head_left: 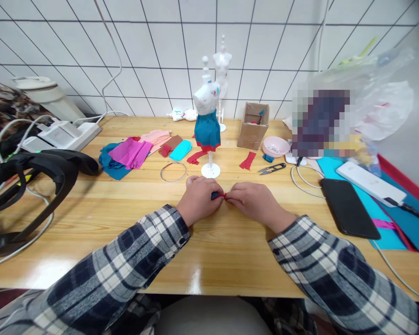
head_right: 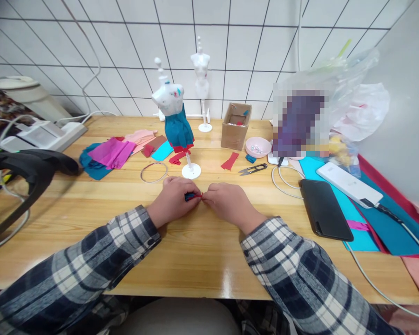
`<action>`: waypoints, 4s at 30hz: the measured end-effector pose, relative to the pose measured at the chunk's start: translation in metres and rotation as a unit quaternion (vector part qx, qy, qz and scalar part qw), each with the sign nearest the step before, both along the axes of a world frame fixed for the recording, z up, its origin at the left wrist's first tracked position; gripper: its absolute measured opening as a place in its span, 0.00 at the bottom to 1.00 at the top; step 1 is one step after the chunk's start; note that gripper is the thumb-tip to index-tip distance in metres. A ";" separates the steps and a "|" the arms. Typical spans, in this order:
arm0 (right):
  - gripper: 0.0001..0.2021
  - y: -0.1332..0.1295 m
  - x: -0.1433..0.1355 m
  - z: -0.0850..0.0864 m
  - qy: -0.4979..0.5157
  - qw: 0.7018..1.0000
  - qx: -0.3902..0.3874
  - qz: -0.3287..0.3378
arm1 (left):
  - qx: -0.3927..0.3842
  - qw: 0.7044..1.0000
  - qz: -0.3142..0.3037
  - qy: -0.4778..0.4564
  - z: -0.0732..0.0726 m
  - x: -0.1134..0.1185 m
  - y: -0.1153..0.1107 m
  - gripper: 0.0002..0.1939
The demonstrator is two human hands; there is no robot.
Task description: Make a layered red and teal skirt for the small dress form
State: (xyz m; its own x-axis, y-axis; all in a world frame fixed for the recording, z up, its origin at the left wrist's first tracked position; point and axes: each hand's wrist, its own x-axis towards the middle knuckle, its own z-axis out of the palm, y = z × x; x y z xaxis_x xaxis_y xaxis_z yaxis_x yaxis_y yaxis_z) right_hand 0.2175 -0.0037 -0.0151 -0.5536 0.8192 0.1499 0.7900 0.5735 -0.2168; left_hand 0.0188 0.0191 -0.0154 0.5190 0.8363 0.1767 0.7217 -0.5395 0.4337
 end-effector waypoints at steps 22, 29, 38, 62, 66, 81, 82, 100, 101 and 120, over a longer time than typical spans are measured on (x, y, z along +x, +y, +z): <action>0.41 0.002 -0.002 -0.002 0.361 0.918 -0.149 -0.064 | -0.144 0.955 0.044 -0.254 0.009 -0.004 0.005 0.10; 0.11 0.003 -0.007 0.004 0.382 0.891 -0.217 -0.114 | -0.142 0.962 0.024 -0.232 0.006 -0.003 0.003 0.08; 0.09 0.005 -0.002 0.004 0.387 0.878 -0.243 -0.143 | -0.127 0.971 0.001 -0.202 0.005 -0.003 0.004 0.08; 0.19 -0.002 -0.014 0.009 0.538 0.765 -0.321 -0.147 | -0.352 0.870 0.032 -0.343 0.013 -0.004 -0.005 0.23; 0.14 -0.003 -0.015 0.009 0.518 0.798 -0.265 -0.154 | -0.254 0.906 0.046 -0.335 0.016 -0.002 -0.008 0.20; 0.15 -0.002 -0.006 0.012 0.467 0.804 -0.343 -0.135 | -0.168 0.936 0.070 -0.303 0.014 -0.007 -0.005 0.12; 0.16 -0.002 -0.006 0.012 0.471 0.802 -0.343 -0.134 | -0.170 0.931 0.080 -0.312 0.013 -0.007 -0.004 0.12; 0.11 0.001 0.000 0.005 0.398 0.879 -0.230 -0.126 | -0.256 0.877 0.065 -0.401 0.005 -0.005 -0.001 0.19; 0.13 0.001 -0.001 0.005 0.401 0.883 -0.209 -0.123 | -0.262 0.877 0.057 -0.398 0.006 -0.005 -0.002 0.19; 0.13 -0.006 -0.009 0.008 0.351 0.909 -0.176 -0.143 | -0.213 0.941 0.025 -0.262 0.013 -0.003 -0.010 0.11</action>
State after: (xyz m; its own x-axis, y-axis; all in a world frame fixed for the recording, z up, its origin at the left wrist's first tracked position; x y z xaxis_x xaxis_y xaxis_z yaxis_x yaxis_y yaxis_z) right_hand 0.2084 -0.0100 -0.0069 -0.1798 0.9801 0.0841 0.4929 0.1637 -0.8546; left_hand 0.0161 0.0090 -0.0019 0.4126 0.9100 0.0401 0.3682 -0.2069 0.9064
